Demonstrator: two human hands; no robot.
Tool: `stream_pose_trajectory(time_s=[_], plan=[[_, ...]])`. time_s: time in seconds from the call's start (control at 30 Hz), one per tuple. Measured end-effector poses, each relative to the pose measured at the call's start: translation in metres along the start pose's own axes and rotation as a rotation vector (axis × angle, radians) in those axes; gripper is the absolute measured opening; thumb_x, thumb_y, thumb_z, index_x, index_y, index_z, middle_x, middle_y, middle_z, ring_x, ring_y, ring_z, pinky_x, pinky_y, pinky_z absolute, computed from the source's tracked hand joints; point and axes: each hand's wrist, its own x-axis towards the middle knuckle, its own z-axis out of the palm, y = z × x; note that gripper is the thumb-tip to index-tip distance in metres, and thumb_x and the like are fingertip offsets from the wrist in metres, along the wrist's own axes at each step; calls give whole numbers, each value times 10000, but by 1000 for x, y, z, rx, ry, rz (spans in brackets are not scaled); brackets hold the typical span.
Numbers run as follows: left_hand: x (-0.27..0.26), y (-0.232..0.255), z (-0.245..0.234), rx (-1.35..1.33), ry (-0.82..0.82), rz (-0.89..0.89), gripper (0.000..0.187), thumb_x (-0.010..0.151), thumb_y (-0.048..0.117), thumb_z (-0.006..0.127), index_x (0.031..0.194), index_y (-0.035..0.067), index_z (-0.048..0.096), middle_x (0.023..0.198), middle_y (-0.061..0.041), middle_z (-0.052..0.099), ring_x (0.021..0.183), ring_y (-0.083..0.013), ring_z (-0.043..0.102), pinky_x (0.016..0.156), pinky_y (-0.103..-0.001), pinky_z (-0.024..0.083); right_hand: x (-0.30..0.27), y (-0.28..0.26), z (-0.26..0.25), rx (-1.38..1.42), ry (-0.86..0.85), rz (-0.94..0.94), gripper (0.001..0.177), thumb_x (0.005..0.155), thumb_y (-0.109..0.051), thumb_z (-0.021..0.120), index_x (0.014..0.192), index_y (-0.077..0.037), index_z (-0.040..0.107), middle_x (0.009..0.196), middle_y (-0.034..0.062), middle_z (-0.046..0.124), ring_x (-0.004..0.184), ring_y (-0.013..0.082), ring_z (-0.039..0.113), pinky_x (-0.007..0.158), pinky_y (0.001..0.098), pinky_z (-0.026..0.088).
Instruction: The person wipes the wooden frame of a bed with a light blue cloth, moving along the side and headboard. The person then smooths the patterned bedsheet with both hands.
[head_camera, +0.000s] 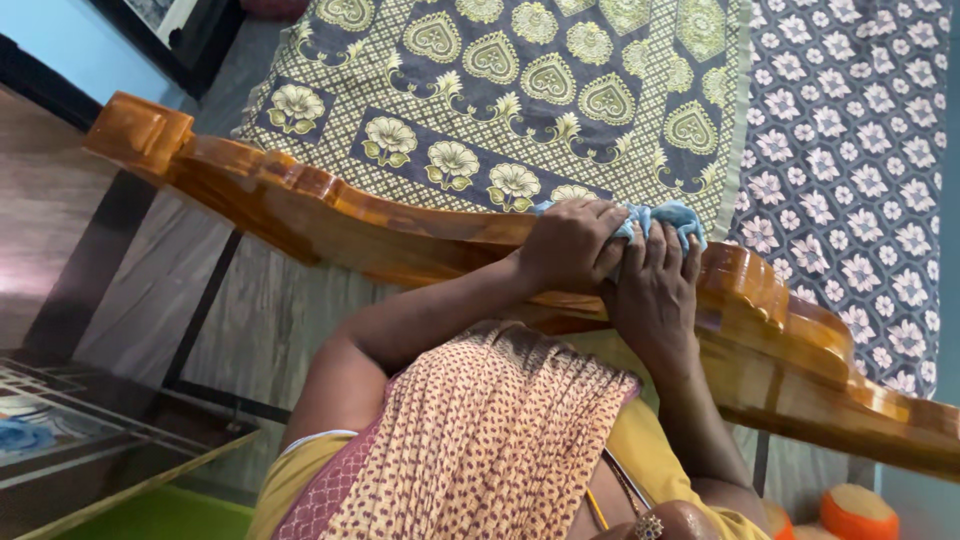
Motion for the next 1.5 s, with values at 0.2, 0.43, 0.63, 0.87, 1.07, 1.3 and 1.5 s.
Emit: stream_pose_trajectory(time_s=[0.2, 0.43, 0.63, 0.87, 1.07, 1.3, 1.5], plan=[[-19, -30, -16, -182, 17, -101, 423, 913, 264, 561, 1232, 6, 664, 1142, -220, 719, 1005, -383, 720, 937, -472, 577, 20, -21, 12, 59, -83, -19, 850, 809, -399, 745, 1457, 62, 447, 1418, 275, 518, 1357, 422, 477, 1179, 612, 258], [-53, -77, -20, -272, 73, -184, 386, 933, 290, 516, 1212, 74, 673, 1078, -182, 727, 958, -382, 721, 868, -471, 587, 44, -64, 31, 18, -76, -106, 844, 814, -474, 764, 1417, 49, 490, 1372, 284, 527, 1276, 435, 508, 1110, 655, 314], [-98, -125, -16, -261, 162, -203, 341, 1007, 280, 463, 1188, 77, 668, 1106, -185, 727, 965, -387, 718, 851, -471, 583, 66, -102, 67, -216, -138, -229, 651, 853, -391, 672, 1363, -1, 563, 1320, 240, 591, 1203, 372, 570, 1113, 611, 353], [-179, -221, -24, 122, 0, -360, 335, 1009, 238, 456, 1155, 55, 696, 1087, -165, 734, 1044, -349, 706, 1077, -562, 431, 92, -167, 173, -259, -195, -351, 552, 932, -347, 575, 1345, 18, 557, 1237, 252, 633, 1112, 358, 627, 1056, 582, 410], [-229, -310, -72, 605, -23, -244, 290, 994, 229, 492, 1124, 72, 698, 1110, -138, 728, 1271, -365, 622, 1245, -638, 134, 127, -239, 264, -22, -136, -411, 692, 915, -477, 629, 1369, 33, 516, 1239, 232, 629, 1114, 359, 615, 1020, 642, 397], [-233, -301, -79, 615, -18, -291, 359, 926, 263, 531, 1148, 32, 692, 1160, -167, 690, 1277, -391, 581, 1194, -606, 234, 129, -246, 278, 102, -256, -353, 911, 859, -607, 688, 1432, 63, 455, 1266, 236, 605, 1136, 366, 584, 978, 597, 393], [-211, -238, -41, 282, 90, -361, 349, 943, 224, 518, 1182, 8, 653, 1183, -218, 689, 1176, -404, 615, 1091, -555, 395, 95, -196, 221, -96, -143, -370, 678, 872, -462, 644, 1365, -7, 549, 1160, 201, 620, 1096, 346, 580, 1023, 610, 389]])
